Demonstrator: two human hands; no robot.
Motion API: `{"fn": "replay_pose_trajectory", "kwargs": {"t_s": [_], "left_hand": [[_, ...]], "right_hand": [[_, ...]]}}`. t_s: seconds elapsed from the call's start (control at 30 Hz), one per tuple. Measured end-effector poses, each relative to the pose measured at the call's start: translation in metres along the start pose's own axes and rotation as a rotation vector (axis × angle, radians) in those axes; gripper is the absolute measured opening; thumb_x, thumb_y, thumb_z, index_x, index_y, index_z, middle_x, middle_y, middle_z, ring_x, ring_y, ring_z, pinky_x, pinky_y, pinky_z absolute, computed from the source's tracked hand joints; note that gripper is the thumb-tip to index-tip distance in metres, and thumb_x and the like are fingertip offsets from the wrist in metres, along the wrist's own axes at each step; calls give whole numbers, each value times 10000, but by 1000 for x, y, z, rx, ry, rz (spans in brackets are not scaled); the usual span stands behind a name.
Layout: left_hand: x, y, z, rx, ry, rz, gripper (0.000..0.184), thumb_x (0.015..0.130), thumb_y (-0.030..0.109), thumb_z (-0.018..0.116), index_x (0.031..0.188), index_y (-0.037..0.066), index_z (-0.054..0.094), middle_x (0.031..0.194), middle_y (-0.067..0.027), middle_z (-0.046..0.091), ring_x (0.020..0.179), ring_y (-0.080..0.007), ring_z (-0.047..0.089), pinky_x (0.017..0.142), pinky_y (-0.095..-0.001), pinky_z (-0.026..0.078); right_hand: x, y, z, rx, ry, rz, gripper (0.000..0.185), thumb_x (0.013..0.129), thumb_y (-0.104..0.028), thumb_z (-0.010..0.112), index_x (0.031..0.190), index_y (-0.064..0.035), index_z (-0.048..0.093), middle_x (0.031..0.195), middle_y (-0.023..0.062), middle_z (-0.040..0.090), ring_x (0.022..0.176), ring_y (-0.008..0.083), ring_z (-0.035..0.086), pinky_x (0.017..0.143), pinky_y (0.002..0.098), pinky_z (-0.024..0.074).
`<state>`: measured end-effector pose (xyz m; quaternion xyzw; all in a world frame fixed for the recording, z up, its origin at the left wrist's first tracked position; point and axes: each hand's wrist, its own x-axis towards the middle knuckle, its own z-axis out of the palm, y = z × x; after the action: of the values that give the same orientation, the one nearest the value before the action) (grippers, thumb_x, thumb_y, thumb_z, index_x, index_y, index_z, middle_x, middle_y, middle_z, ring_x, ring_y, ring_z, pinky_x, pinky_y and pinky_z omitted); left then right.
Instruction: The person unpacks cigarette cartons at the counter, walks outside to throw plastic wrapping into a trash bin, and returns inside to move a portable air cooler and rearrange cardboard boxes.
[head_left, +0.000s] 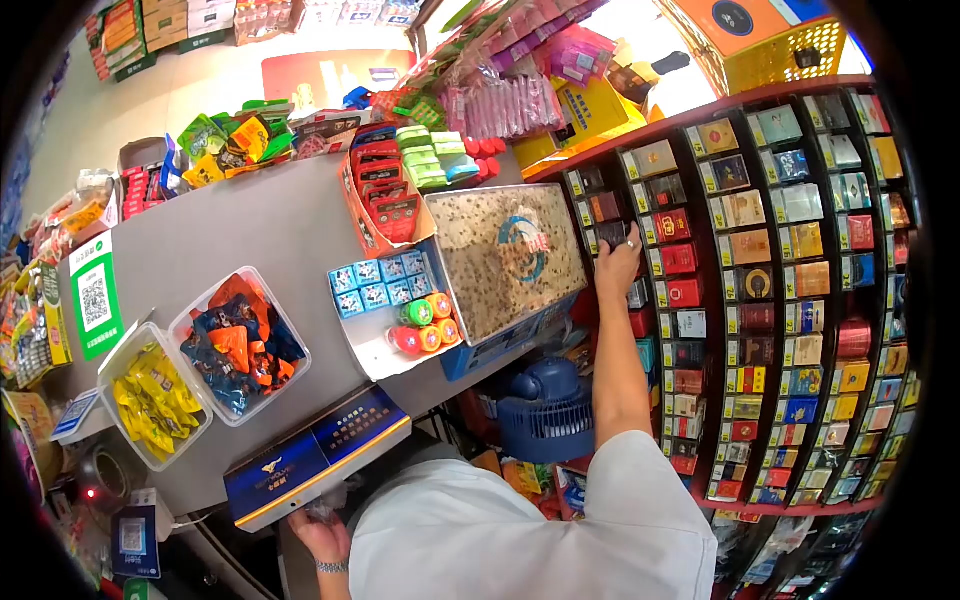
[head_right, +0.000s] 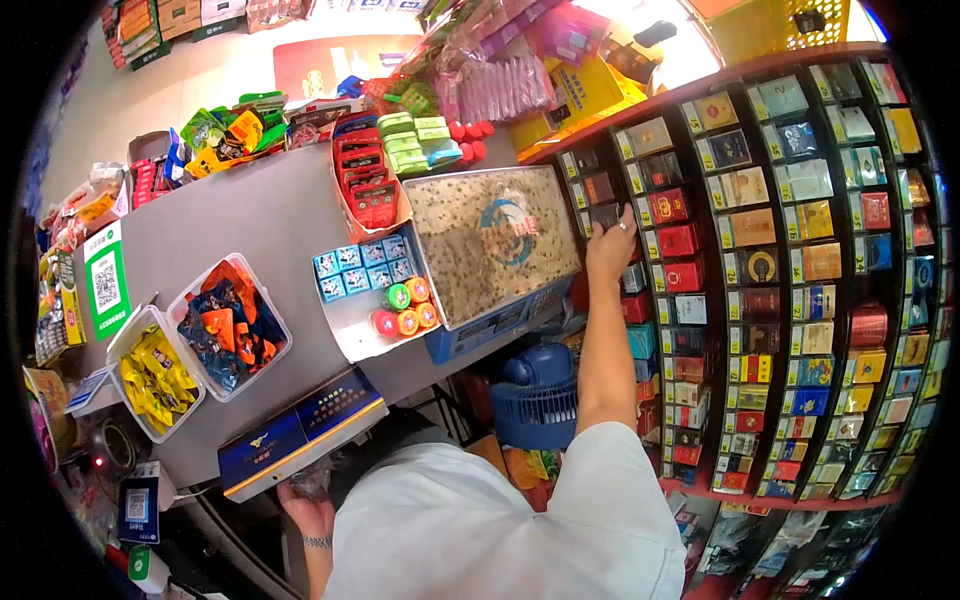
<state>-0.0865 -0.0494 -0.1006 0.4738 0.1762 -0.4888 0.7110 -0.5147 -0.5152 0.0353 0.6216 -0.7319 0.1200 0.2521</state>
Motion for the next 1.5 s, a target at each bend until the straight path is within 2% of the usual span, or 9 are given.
{"fn": "replay_pose_trajectory", "kwargs": {"t_s": [0.33, 0.53, 0.63, 0.73, 0.8, 0.9, 1.0, 1.23, 1.5], "left_hand": [[0, -10, -25, -77, 11, -86, 403, 960, 313, 608, 1295, 96, 556, 1290, -25, 595, 1180, -203, 562, 1022, -391, 453], [2, -8, -40, -51, 11, -40, 451, 938, 308, 635, 1315, 84, 531, 1329, -38, 564, 1211, -220, 539, 1023, -420, 453], [-2, 9, -35, -101, 92, -22, 428, 959, 289, 598, 1324, 81, 512, 1338, -52, 552, 1221, -244, 534, 1040, -443, 444], [1, 19, -29, 38, 127, 227, 341, 1016, 236, 507, 1325, 95, 487, 1316, -54, 559, 1215, -233, 538, 993, -428, 481], [1, 35, -11, 95, 214, 135, 366, 1012, 309, 537, 1304, 95, 482, 1285, -42, 558, 1197, -203, 537, 1006, -388, 460], [9, 43, -15, 145, 60, 165, 359, 1008, 323, 545, 1275, 88, 492, 1199, -43, 581, 1131, -166, 550, 981, -350, 454], [12, 47, -16, 240, 19, 156, 320, 1002, 248, 544, 1259, 58, 522, 1177, -44, 603, 1097, -141, 560, 961, -322, 450], [19, 75, -6, 688, -38, 10, 262, 942, 238, 666, 1058, 4, 649, 918, -7, 669, 803, -59, 559, 708, -227, 448], [29, 54, -43, 647, -22, 180, 327, 925, 262, 646, 1087, -20, 607, 800, -22, 602, 694, -85, 528, 604, -274, 438]], "right_hand": [[4, -5, 18, -296, 65, -102, 663, 898, -192, 648, 1451, -11, 331, 1404, 211, 412, 1179, 398, 531, 981, 528, 420], [22, 11, 14, -414, -234, 141, 544, 872, -412, 681, 1223, -17, 549, 1134, 181, 653, 1020, 359, 662, 825, 483, 544], [35, 49, 38, -425, -237, -157, 359, 905, -395, 639, 930, -39, 674, 864, 162, 720, 756, 349, 713, 651, 479, 574], [27, 29, 31, -261, -5, -234, 403, 923, -362, 619, 1008, 29, 663, 887, 221, 706, 872, 412, 687, 795, 483, 546], [6, -14, -30, -18, -146, -302, 367, 918, -326, 626, 1029, 21, 674, 886, 220, 709, 885, 415, 681, 797, 466, 530], [-81, -116, -172, 380, -1084, -188, 240, 901, -219, 623, 963, -3, 710, 882, 183, 718, 807, 252, 703, 709, 390, 515], [-179, -160, -205, 732, -1550, -991, 267, 881, -202, 658, 1066, -16, 705, 1043, 184, 707, 981, 339, 678, 869, 411, 539], [-301, -252, -178, 802, -574, -751, 304, 867, -208, 688, 1009, 43, 594, 881, 253, 597, 806, 429, 618, 697, 519, 504], [-306, -286, -183, 658, -862, -749, 322, 898, -354, 646, 1005, -54, 692, 901, 233, 689, 823, 457, 653, 729, 547, 522]]}}
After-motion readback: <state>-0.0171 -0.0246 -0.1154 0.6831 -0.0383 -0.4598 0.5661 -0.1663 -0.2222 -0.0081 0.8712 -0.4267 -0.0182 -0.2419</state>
